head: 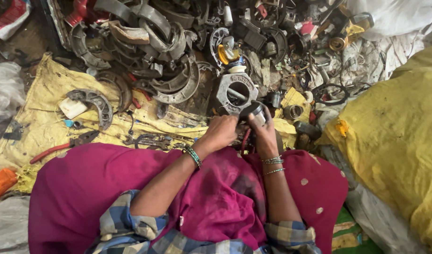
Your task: The person sits on the floor and repeatedly rubs a small cylindrical metal part with a dark abrasive pad. The person turns the part over and rubs different sides, occasionally pausing to inspect it. The surrounding area contains piles of scrap metal and tools.
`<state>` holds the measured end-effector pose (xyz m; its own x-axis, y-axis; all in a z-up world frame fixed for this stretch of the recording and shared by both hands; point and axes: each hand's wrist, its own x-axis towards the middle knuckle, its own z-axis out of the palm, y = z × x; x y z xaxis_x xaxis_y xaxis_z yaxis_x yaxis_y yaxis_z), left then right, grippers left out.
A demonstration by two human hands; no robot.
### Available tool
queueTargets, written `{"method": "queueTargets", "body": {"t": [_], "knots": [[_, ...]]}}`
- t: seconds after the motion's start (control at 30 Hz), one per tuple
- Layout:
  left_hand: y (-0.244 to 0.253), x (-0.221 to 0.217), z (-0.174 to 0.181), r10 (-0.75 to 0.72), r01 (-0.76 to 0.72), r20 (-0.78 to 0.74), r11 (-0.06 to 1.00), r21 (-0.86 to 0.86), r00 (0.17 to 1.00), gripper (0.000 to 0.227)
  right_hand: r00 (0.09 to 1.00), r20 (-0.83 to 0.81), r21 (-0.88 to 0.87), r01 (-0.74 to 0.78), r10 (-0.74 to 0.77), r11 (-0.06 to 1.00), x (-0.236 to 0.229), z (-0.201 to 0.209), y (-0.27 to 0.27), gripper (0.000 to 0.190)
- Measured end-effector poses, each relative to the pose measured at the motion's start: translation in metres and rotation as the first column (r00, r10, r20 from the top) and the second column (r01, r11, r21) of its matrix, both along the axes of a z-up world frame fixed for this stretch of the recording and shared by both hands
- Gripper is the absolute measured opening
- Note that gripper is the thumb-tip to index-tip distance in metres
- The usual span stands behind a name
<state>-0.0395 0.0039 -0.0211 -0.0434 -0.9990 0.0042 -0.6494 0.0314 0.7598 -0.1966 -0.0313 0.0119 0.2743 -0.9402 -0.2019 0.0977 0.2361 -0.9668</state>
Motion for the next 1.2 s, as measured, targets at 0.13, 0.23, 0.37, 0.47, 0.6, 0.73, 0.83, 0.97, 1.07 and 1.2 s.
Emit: {"method": "queueTargets", "body": {"t": [0.13,0.23,0.37,0.47,0.6,0.73,0.83,0.97,1.07,1.2], "knots": [[0.007,-0.016,-0.003,0.011,-0.018,-0.068,0.995,-0.099,0.998,0.039,0.989,0.013,0.012,0.144,-0.144,0.99,-0.001,-0.009,-0.001,0.044],[0.01,-0.025,-0.003,0.017,-0.028,-0.065,0.986,-0.164,0.998,0.038,0.986,0.029,-0.095,0.166,-0.164,0.982,-0.007,-0.019,-0.006,0.031],[0.013,-0.033,-0.003,0.0,0.003,0.015,0.983,-0.185,1.0,0.035,0.96,0.012,-0.103,0.28,-0.28,0.955,-0.014,-0.039,-0.007,0.025],[0.015,-0.035,-0.002,-0.01,0.017,0.042,0.986,-0.167,0.999,0.036,0.947,-0.003,-0.066,0.319,-0.32,0.945,-0.015,-0.052,-0.009,0.023],[0.023,-0.033,0.003,-0.027,0.025,-0.014,0.993,-0.117,1.0,0.038,0.917,0.084,0.009,0.391,-0.39,0.92,-0.023,-0.047,-0.028,0.023],[0.03,-0.024,0.017,0.13,-0.142,-0.238,0.989,-0.034,0.963,0.041,0.789,0.422,0.132,0.434,-0.447,0.891,-0.058,-0.016,-0.051,0.041],[0.016,-0.001,0.028,0.224,-0.242,-0.257,0.969,-0.039,0.94,0.047,0.793,0.466,0.216,0.327,-0.392,0.92,-0.063,-0.005,-0.053,0.051],[0.026,0.018,0.033,0.102,-0.1,-0.047,0.994,0.049,0.994,0.038,0.784,0.563,0.385,0.031,-0.262,0.922,-0.052,-0.012,-0.035,0.059],[0.021,0.036,0.046,-0.018,0.022,0.068,0.998,-0.065,0.998,0.03,0.825,0.492,0.427,0.048,-0.277,0.903,-0.038,-0.009,-0.042,0.059],[-0.025,0.071,0.09,-0.023,0.02,0.124,1.0,0.022,0.992,0.021,0.876,0.405,0.372,0.105,-0.263,0.922,-0.036,-0.019,-0.045,0.045]]}}
